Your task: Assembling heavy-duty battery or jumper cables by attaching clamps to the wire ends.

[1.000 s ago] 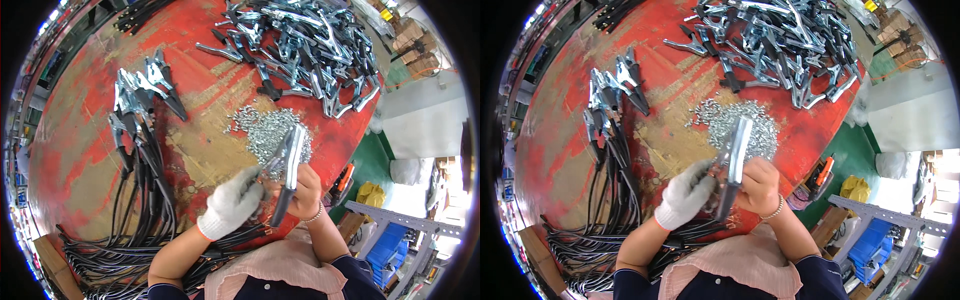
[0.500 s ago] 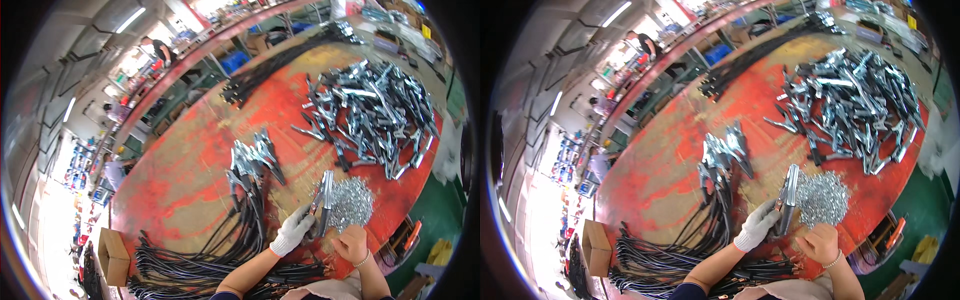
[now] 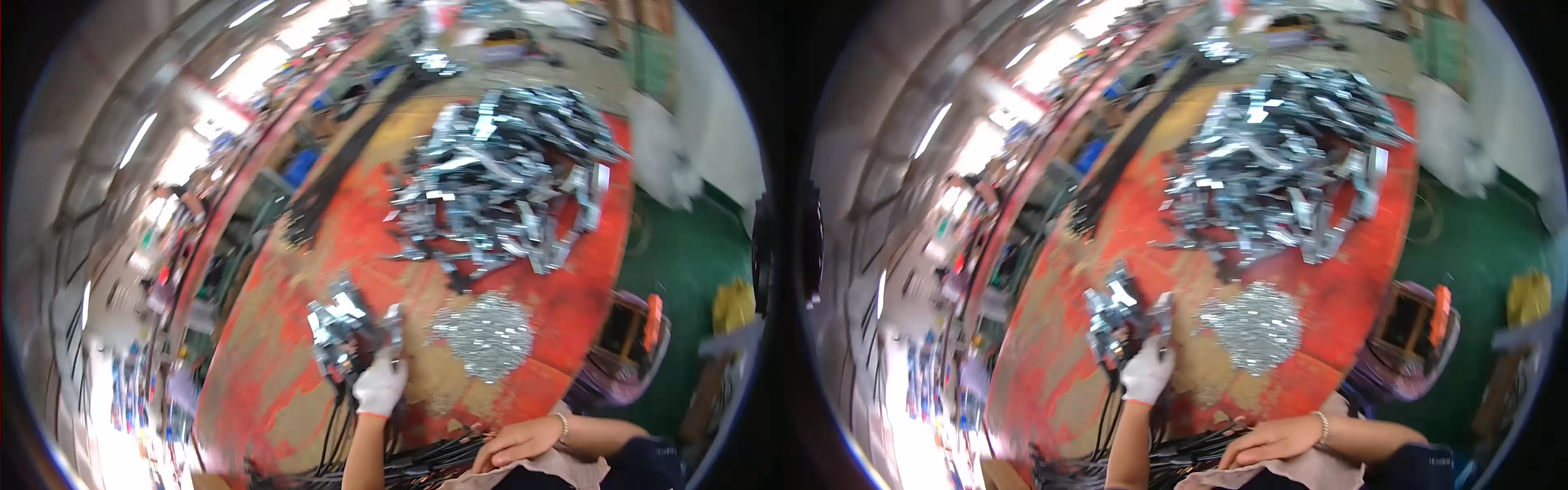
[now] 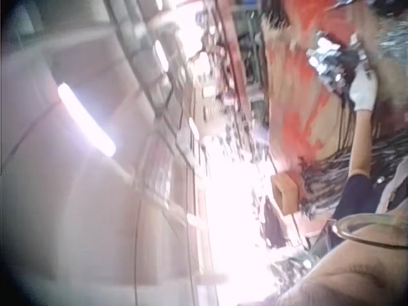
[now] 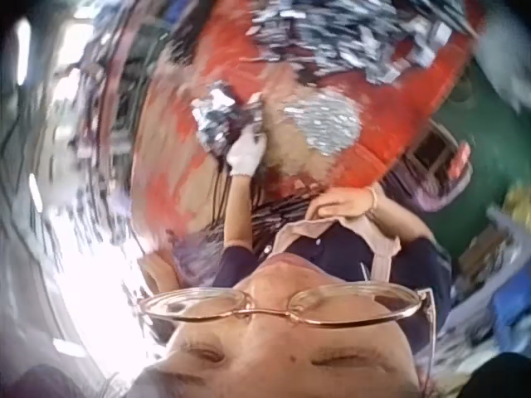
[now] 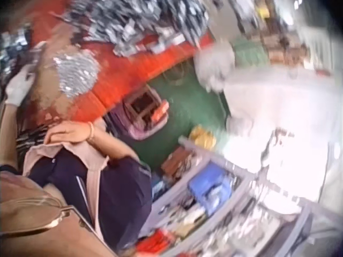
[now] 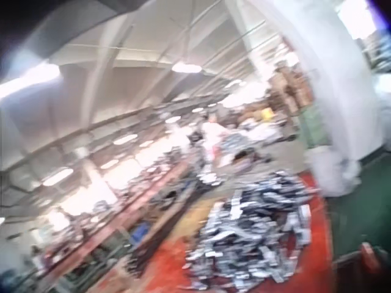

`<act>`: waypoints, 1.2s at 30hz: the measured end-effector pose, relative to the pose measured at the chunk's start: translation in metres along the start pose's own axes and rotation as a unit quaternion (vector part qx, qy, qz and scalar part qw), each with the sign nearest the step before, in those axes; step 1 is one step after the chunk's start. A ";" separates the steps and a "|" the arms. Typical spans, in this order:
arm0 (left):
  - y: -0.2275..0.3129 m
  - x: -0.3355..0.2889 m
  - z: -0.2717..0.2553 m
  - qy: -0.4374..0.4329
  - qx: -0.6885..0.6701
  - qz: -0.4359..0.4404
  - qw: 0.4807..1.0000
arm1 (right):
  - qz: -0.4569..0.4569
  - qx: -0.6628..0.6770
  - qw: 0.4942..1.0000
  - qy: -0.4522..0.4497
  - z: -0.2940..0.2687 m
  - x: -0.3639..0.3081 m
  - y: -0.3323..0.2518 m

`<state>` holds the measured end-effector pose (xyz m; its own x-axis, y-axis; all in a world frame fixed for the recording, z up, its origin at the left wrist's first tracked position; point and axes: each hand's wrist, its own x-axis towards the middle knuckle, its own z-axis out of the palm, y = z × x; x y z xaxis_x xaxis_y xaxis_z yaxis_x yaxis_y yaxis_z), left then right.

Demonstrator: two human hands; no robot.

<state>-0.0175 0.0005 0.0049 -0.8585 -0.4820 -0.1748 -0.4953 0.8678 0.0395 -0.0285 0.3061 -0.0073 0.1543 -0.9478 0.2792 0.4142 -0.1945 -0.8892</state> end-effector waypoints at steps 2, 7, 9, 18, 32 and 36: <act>0.003 0.006 -0.001 0.025 0.024 -0.016 0.999 | -0.046 0.109 0.992 -0.055 0.005 -0.004 0.001; -0.012 0.023 0.013 0.118 0.084 -0.022 0.989 | -0.045 0.084 0.994 -0.056 0.015 -0.009 -0.011; -0.015 0.027 0.020 0.123 0.124 -0.025 0.984 | -0.035 0.076 0.994 -0.076 0.015 -0.008 -0.012; -0.017 0.033 0.024 0.140 0.129 -0.033 0.981 | -0.079 0.106 0.985 -0.110 0.025 -0.022 0.000; -0.030 0.024 0.018 0.138 0.094 0.040 0.985 | 0.099 -0.577 0.417 0.696 -0.153 -0.161 -0.066; -0.027 -0.026 -0.005 0.165 0.085 0.082 0.979 | 0.316 -0.546 0.373 0.681 -0.201 -0.168 -0.085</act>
<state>0.0178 -0.0113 0.0132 -0.9350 -0.3222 0.1481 -0.3412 0.9311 -0.1288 -0.2699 0.4315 -0.0513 -0.9943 0.0029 0.1064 -0.0453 0.8933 -0.4472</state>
